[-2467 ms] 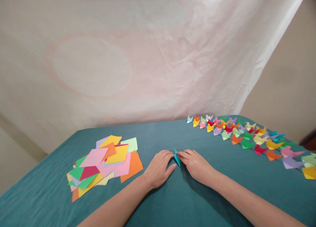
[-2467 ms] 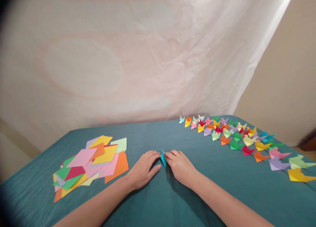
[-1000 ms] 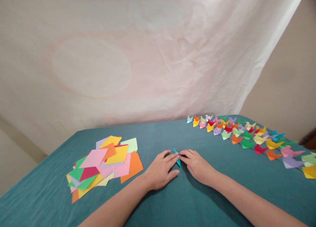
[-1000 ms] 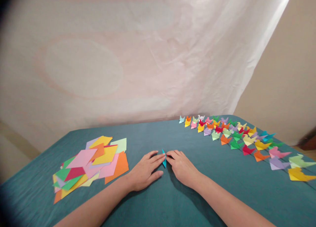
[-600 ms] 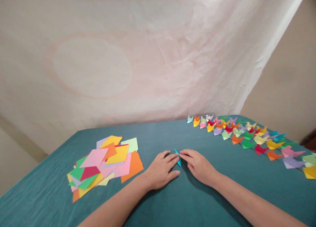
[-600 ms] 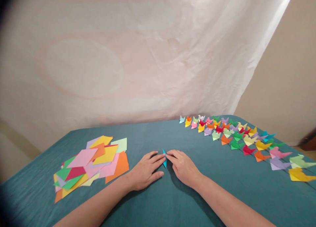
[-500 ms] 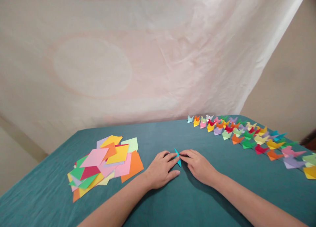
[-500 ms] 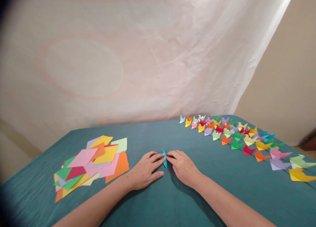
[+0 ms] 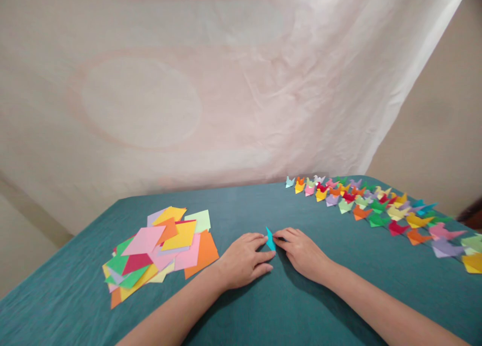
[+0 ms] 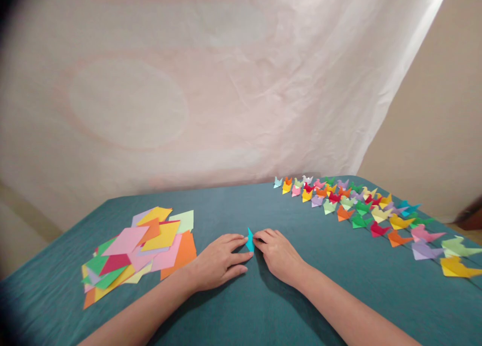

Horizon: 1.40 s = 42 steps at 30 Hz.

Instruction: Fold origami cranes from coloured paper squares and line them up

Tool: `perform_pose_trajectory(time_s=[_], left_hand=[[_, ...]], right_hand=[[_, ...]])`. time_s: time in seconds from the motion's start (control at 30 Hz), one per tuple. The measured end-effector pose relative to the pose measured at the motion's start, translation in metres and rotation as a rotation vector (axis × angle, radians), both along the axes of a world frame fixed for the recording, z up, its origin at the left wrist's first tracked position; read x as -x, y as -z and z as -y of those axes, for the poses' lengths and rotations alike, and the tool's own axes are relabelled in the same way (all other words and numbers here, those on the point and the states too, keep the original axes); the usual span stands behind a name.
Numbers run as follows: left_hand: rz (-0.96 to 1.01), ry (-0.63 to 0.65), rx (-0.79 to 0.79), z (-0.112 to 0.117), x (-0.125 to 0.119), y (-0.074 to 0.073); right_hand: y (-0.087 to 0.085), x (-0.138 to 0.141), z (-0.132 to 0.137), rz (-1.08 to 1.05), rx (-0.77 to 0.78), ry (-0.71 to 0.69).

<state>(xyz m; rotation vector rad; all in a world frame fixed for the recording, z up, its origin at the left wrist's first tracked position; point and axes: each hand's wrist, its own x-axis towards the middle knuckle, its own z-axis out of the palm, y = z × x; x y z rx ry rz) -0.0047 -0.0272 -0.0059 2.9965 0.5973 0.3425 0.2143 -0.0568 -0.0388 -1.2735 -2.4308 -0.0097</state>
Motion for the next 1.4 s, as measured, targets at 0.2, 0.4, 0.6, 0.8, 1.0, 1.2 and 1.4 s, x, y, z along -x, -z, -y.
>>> perform_pose_trajectory(time_s=[0.2,0.4,0.6,0.8,1.0,1.2,1.4], left_hand=[[-0.010,0.072,0.035,0.001,0.003,-0.006],[-0.010,0.083,0.080,-0.001,0.006,-0.009],[-0.006,0.074,0.156,-0.005,0.010,-0.012],[0.017,0.063,0.219,-0.008,0.013,-0.011],[0.031,0.062,0.238,-0.010,0.014,-0.009],[0.017,0.051,0.246,-0.012,0.014,-0.008],[0.048,0.030,0.224,-0.011,0.012,-0.007]], right_hand=[[0.004,-0.003,-0.001,-0.028,-0.019,-0.028],[0.003,-0.003,-0.001,-0.065,-0.018,-0.034],[0.002,-0.008,-0.001,-0.088,-0.018,-0.074],[0.000,-0.018,-0.004,-0.079,-0.014,-0.156],[0.000,-0.021,-0.005,-0.074,-0.006,-0.180],[0.000,-0.021,-0.005,-0.080,-0.004,-0.186],[0.000,-0.020,-0.005,-0.129,-0.002,-0.182]])
